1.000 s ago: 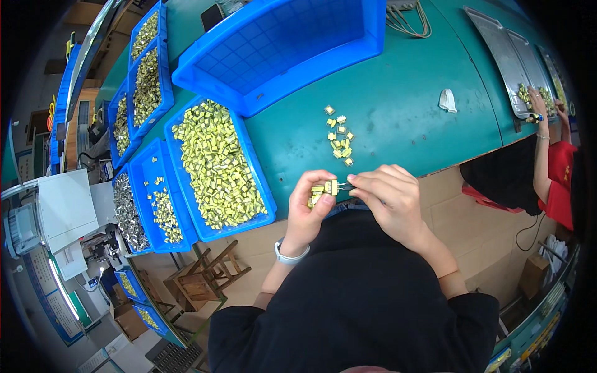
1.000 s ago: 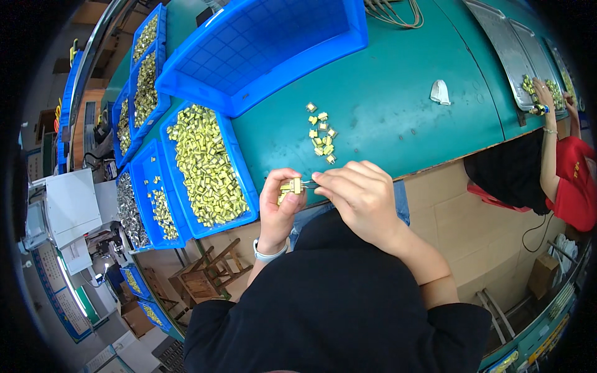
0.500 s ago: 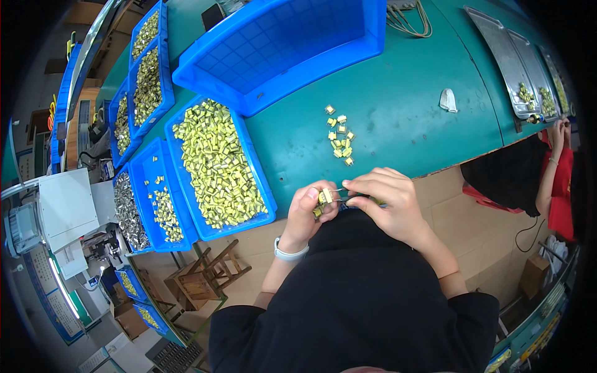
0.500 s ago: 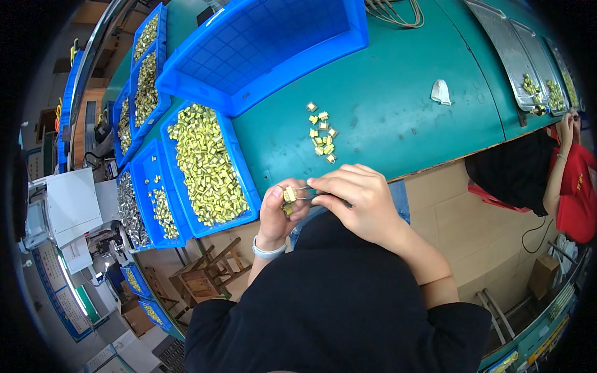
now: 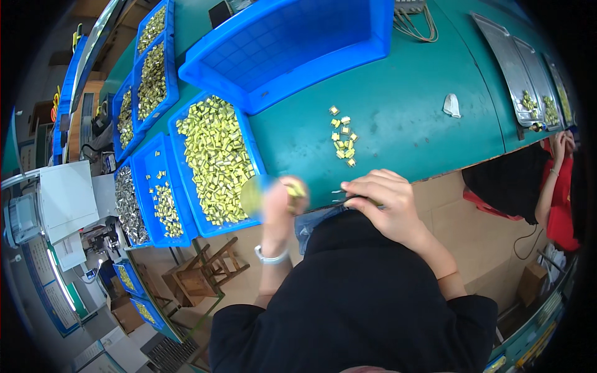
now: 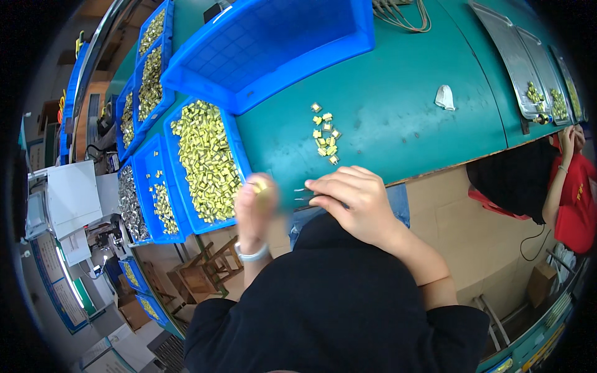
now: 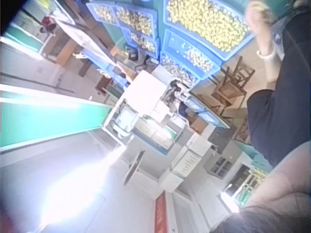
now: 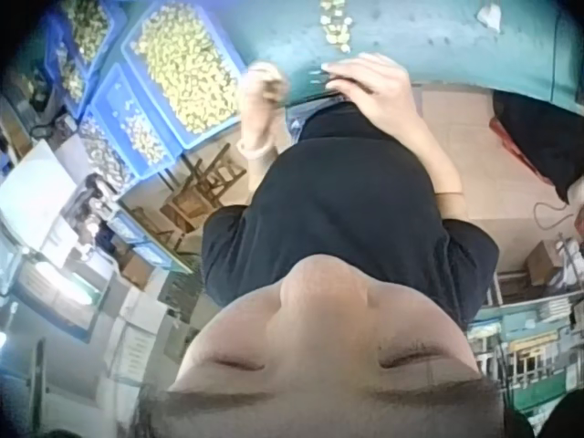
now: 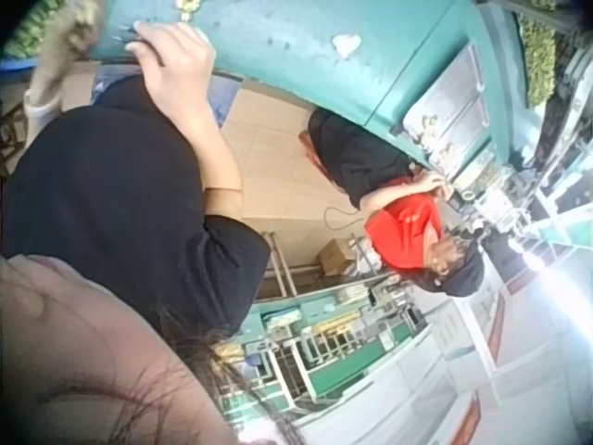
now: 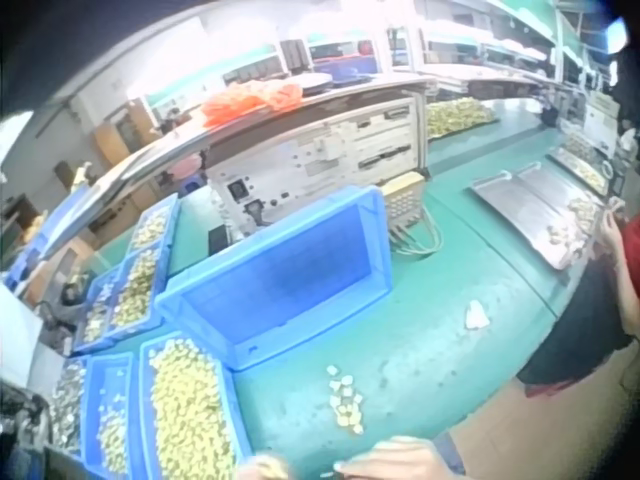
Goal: The person picks up small electronic components from the table by hand, trims their leads using pliers, and places them back onto the table.
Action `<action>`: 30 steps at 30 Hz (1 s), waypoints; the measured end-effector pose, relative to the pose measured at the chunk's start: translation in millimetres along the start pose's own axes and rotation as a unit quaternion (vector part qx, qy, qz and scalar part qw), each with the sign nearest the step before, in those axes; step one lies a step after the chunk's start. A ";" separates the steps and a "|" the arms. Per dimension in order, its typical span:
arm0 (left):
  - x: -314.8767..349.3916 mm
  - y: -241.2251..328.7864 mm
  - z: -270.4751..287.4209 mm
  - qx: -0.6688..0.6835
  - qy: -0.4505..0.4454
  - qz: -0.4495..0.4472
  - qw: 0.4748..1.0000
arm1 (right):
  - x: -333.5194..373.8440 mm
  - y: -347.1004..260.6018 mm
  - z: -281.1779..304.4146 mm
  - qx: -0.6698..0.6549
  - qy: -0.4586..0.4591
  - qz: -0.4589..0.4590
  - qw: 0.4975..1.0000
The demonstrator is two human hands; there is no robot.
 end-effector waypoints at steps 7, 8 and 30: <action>-0.3 42.7 77.3 -0.535 0.486 -0.073 0.688 | 11.0 14.2 11.3 -0.036 0.062 -0.085 0.994; -4.8 41.3 73.1 -0.650 0.481 -0.036 0.587 | 11.9 16.4 13.8 -0.039 0.080 -0.092 0.992; -106.3 -21.4 -35.3 -0.527 0.039 -0.149 0.836 | 32.9 28.9 32.5 -0.023 0.157 -0.183 0.970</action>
Point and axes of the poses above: each hand's wrist, its own x-axis away from the middle knuckle, its own z-axis out of the back of the hand, y = z × x, the point moved 2 cm from there along -x, towards the middle knuckle, and after that the axes turned 14 degrees about z, right-handed, at the moved point
